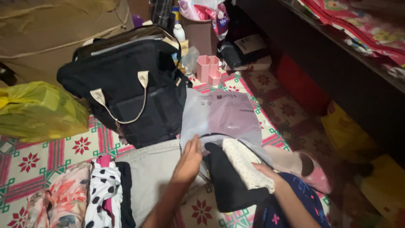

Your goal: The person folds various items of clothing by hand on a patterned mat and places them into plastic bags and a black backpack.

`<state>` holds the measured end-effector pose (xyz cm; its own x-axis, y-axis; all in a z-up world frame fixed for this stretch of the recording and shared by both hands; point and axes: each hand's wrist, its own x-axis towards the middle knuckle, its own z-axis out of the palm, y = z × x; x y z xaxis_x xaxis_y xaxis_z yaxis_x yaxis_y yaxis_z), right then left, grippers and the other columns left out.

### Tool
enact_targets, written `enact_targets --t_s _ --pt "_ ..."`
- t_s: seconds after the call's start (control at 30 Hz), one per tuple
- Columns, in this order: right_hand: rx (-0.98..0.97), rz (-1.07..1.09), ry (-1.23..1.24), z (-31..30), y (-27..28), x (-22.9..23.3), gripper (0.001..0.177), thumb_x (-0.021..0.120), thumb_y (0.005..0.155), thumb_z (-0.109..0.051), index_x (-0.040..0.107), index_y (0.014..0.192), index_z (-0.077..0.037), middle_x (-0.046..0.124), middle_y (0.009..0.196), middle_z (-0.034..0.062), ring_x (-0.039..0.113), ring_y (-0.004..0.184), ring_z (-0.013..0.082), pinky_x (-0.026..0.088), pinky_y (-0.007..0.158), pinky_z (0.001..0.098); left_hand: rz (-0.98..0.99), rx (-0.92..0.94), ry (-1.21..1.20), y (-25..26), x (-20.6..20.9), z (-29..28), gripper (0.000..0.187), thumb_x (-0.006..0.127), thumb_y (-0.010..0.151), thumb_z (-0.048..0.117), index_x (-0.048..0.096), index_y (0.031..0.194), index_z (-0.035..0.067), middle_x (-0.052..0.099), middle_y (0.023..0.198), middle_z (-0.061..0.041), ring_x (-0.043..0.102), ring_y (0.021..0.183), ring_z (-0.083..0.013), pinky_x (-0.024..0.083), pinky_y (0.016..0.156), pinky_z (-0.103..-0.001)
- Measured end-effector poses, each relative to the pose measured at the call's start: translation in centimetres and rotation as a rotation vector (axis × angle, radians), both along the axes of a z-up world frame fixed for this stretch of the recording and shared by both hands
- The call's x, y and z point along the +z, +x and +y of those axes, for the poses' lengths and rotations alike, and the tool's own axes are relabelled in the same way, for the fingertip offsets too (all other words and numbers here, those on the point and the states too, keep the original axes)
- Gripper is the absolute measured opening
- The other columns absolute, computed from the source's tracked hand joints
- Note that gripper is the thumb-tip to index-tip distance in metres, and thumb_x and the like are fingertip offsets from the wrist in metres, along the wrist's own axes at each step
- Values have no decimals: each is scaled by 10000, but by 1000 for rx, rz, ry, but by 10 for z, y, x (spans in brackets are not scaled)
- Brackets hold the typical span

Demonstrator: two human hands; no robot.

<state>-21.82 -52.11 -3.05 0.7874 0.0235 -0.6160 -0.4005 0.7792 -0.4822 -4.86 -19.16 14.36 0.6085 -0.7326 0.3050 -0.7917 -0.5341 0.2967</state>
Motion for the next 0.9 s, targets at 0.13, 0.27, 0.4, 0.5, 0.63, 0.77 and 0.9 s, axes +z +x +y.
enact_targets --t_s 0.13,0.27,0.4,0.5,0.63,0.77,0.9 --pt "-1 45 83 8 -4 9 448 571 939 -205 612 1312 40 737 1169 199 749 982 289 619 868 415 4 -44 -191 -7 26 -14 716 540 842 -47 379 1539 -82 358 1555 -199 419 1397 -416 392 1178 -458" --pt "-289 -68 110 42 19 46 452 498 953 -237 591 1313 20 717 1192 190 739 1010 303 626 873 432 -326 -46 91 -33 73 3 639 561 808 43 448 1436 74 318 1598 -40 406 1424 -342 375 1025 -673" --pt "-770 -280 152 94 51 104 462 424 968 -269 570 1314 1 697 1216 181 730 1038 317 633 878 449 -140 -127 188 -55 95 15 824 528 764 -64 399 1562 97 245 1674 -7 398 1418 -328 468 992 -519" --pt "-1283 -144 71 131 72 146 597 554 935 -140 281 1465 -129 587 1317 208 698 1059 355 627 875 504 34 -190 95 -58 92 11 673 557 858 -25 429 1512 68 271 1678 -27 375 1452 -376 499 947 -524" --pt "-1711 234 -116 159 97 141 1023 722 793 2 88 1542 -290 525 1389 186 702 1040 374 613 819 518 -143 -247 -55 -69 80 8 678 581 843 -11 460 1505 70 321 1676 -23 427 1436 -351 513 1046 -498" --pt "-1651 365 -286 138 98 73 1054 770 825 -32 35 1551 -245 501 1424 178 684 1101 351 654 857 482 -45 -205 120 -61 83 20 791 596 741 47 428 1513 49 277 1681 -40 380 1438 -354 481 989 -565" --pt "-741 141 -109 86 46 44 581 657 905 -231 413 1425 -140 575 1360 165 670 1052 359 569 849 568 -226 -206 230 -50 73 40 690 601 851 67 447 1523 104 300 1666 2 376 1438 -318 465 961 -591"
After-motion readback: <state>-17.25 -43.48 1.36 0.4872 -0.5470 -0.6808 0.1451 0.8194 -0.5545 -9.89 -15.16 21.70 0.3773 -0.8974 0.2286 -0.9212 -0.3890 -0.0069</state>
